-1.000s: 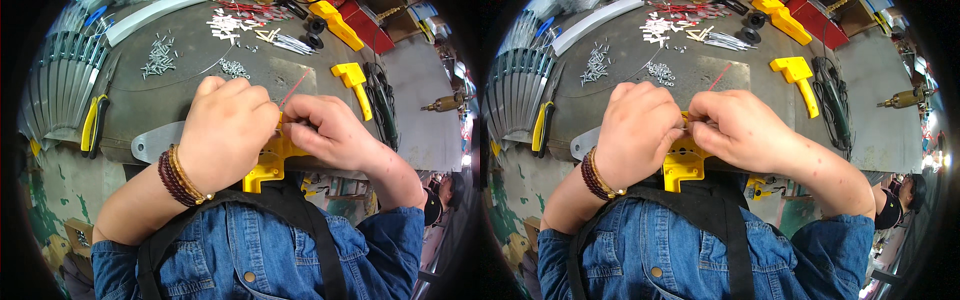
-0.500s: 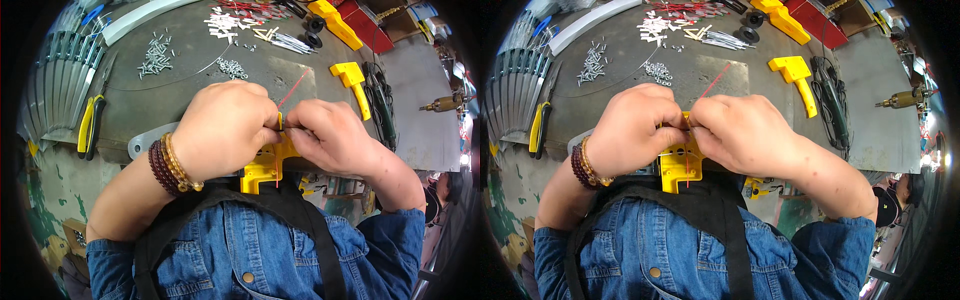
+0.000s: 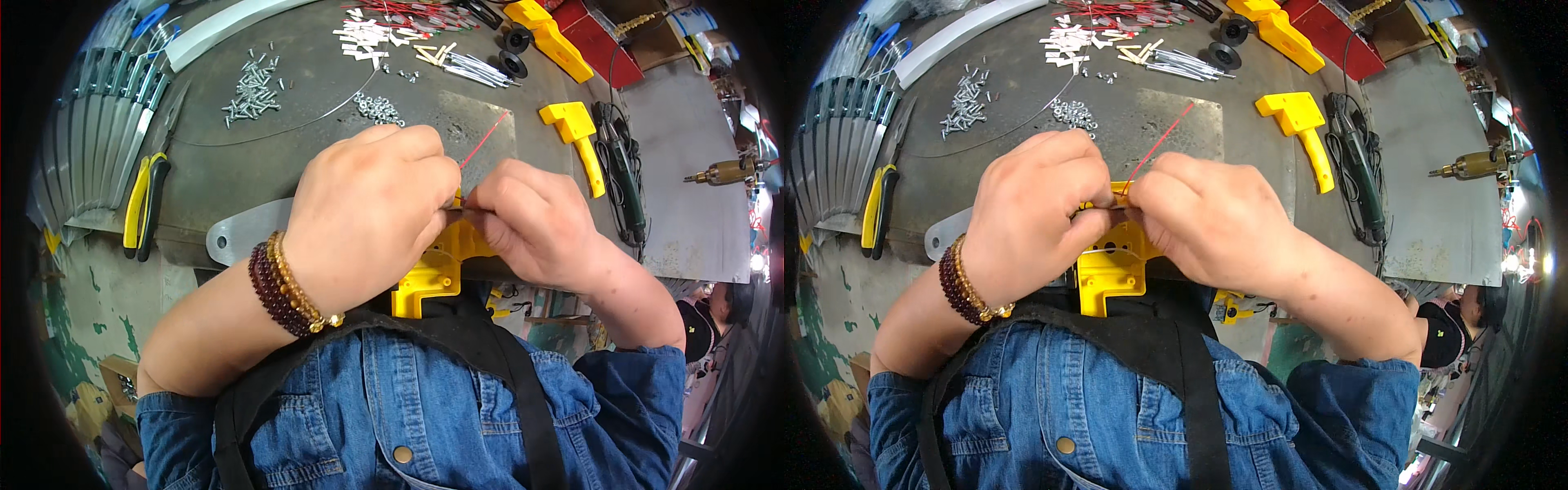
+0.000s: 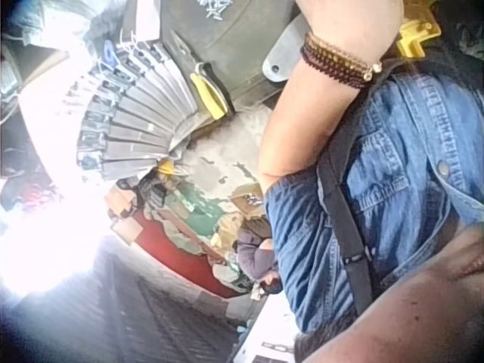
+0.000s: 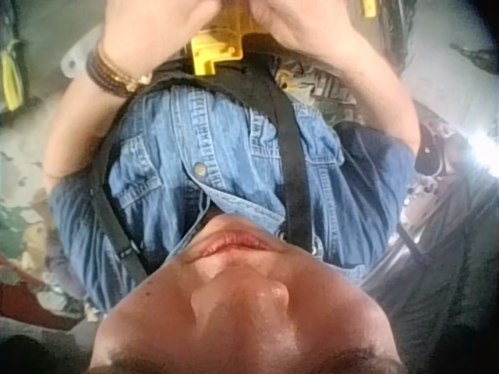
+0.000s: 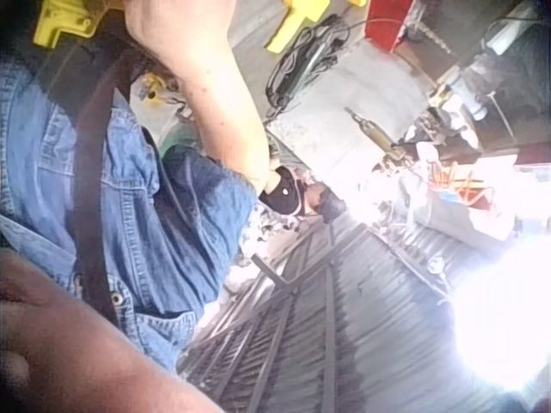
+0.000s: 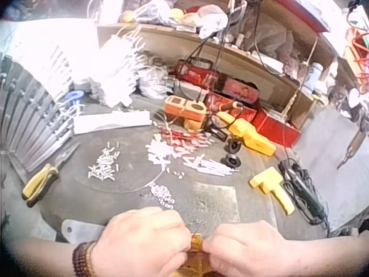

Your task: Assembling the internal wiring and housing components of a small handheld power tool.

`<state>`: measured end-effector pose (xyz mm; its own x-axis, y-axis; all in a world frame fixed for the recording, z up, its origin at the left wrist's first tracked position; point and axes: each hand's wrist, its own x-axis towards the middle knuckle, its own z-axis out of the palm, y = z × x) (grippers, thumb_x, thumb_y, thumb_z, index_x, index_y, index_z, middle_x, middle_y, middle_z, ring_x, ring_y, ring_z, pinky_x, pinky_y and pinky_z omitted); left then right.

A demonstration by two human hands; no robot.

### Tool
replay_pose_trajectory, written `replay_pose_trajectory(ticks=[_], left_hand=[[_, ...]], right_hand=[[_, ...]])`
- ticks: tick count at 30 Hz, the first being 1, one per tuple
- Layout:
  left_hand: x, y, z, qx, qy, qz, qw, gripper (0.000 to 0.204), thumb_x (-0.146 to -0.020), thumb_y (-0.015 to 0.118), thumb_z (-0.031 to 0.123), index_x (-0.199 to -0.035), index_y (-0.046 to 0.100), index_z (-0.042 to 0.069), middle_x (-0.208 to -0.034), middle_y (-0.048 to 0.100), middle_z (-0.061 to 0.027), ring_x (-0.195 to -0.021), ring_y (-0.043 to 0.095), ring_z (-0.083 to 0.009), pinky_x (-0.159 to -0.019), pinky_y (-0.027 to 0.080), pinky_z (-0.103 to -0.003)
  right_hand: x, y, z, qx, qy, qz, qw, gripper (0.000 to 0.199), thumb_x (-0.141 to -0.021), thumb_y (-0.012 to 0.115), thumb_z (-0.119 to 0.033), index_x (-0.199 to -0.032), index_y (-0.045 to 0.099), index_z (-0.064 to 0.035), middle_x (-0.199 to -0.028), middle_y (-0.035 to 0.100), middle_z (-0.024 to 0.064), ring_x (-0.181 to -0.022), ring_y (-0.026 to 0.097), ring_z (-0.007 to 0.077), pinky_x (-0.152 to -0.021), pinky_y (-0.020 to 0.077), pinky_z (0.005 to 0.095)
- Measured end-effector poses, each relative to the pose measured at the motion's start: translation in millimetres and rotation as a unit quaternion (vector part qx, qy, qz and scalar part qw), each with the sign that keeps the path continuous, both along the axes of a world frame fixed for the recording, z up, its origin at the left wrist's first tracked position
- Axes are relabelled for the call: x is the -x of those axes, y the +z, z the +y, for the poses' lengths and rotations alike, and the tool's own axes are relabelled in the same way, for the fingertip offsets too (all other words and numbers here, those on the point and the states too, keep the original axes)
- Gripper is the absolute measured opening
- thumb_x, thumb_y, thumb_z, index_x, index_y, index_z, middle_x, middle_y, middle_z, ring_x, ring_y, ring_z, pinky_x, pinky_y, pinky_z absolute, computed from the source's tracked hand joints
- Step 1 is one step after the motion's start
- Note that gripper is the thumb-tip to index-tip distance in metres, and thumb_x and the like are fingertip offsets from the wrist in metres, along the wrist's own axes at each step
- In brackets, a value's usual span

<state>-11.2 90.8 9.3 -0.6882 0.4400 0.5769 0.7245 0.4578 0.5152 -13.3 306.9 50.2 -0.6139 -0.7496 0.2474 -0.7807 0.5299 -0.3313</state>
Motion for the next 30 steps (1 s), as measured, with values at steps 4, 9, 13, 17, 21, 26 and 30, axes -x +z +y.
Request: replay_pose_trajectory(ticks=[4,9,13,17,21,26,30], left_hand=[[-1.7,3.9,-5.0,-0.027,-0.04,-0.033,0.998,0.02,-0.072,0.075,0.01,-0.076,0.055,0.006,-0.078,0.056,-0.0097,-0.075,0.057,-0.0337,-0.066,0.046,-0.043],[-10.8,-2.9,-1.1,0.011,-0.029,-0.06,0.998,0.022,-0.074,0.074,0.011,-0.079,0.054,0.006,-0.081,0.057,-0.0098,-0.079,0.058,-0.0333,-0.068,0.047,-0.044],[-10.6,-11.3,3.0,0.0,-0.008,-0.043,0.999,0.02,-0.074,0.073,0.008,-0.08,0.054,0.007,-0.08,0.056,-0.0091,-0.077,0.057,-0.0323,-0.066,0.048,-0.042],[-7.0,-11.7,2.5,-0.027,-0.025,-0.044,0.998,0.022,-0.072,0.074,0.008,-0.08,0.054,0.007,-0.079,0.055,-0.009,-0.076,0.057,-0.0323,-0.065,0.047,-0.042],[-5.6,-9.5,0.0,-0.037,-0.006,-0.057,0.998,0.023,-0.071,0.075,0.01,-0.078,0.054,0.007,-0.078,0.055,-0.0092,-0.075,0.057,-0.0325,-0.064,0.047,-0.042],[5.3,-11.5,8.4,-0.033,-0.008,-0.061,0.998,0.023,-0.073,0.077,0.013,-0.077,0.055,0.007,-0.076,0.056,-0.0097,-0.075,0.058,-0.0325,-0.065,0.047,-0.043],[2.3,-12.5,0.2,-0.034,-0.028,-0.065,0.997,0.017,-0.076,0.074,0.012,-0.083,0.06,0.006,-0.08,0.061,-0.0095,-0.079,0.06,-0.0317,-0.071,0.049,-0.042]], right_hand=[[-3.7,6.1,-6.0,0.003,-0.03,-0.084,0.996,0.011,-0.083,0.063,-0.009,-0.093,0.06,-0.0047,-0.079,0.061,0.0104,-0.073,0.064,0.0339,-0.062,0.0516,0.0421],[7.4,18.4,-8.0,0.044,-0.101,-0.375,0.92,0.018,-0.091,0.058,-0.017,-0.087,0.059,0.0005,-0.074,0.062,0.0125,-0.065,0.059,0.0226,-0.064,0.0478,0.0346],[10.3,18.6,-8.5,0.039,-0.123,-0.401,0.907,0.019,-0.091,0.059,-0.018,-0.088,0.06,0.0006,-0.072,0.061,0.0105,-0.065,0.058,0.0187,-0.063,0.0475,0.0342],[9.1,20.2,-7.9,0.017,-0.121,-0.407,0.905,0.019,-0.09,0.06,-0.019,-0.088,0.062,0.0004,-0.071,0.061,0.0093,-0.067,0.058,0.0156,-0.063,0.0474,0.0333],[32.3,39.3,-16.7,-0.016,-0.113,-0.375,0.92,0.018,-0.088,0.062,-0.018,-0.087,0.065,0.0002,-0.071,0.063,0.0093,-0.066,0.058,0.0131,-0.062,0.0474,0.0337],[126.7,5.4,-59.7,-0.002,-0.112,-0.04,0.993,0.03,-0.085,0.061,-0.028,-0.088,0.07,0.0002,-0.079,0.068,0.0179,-0.076,0.066,0.0338,-0.071,0.0515,0.042],[164.8,-18.5,-97.2,-0.199,-0.207,-0.071,0.955,0.035,-0.083,0.066,-0.036,-0.095,0.075,-0.0047,-0.088,0.072,0.016,-0.086,0.07,0.0318,-0.079,0.0553,0.0416]])
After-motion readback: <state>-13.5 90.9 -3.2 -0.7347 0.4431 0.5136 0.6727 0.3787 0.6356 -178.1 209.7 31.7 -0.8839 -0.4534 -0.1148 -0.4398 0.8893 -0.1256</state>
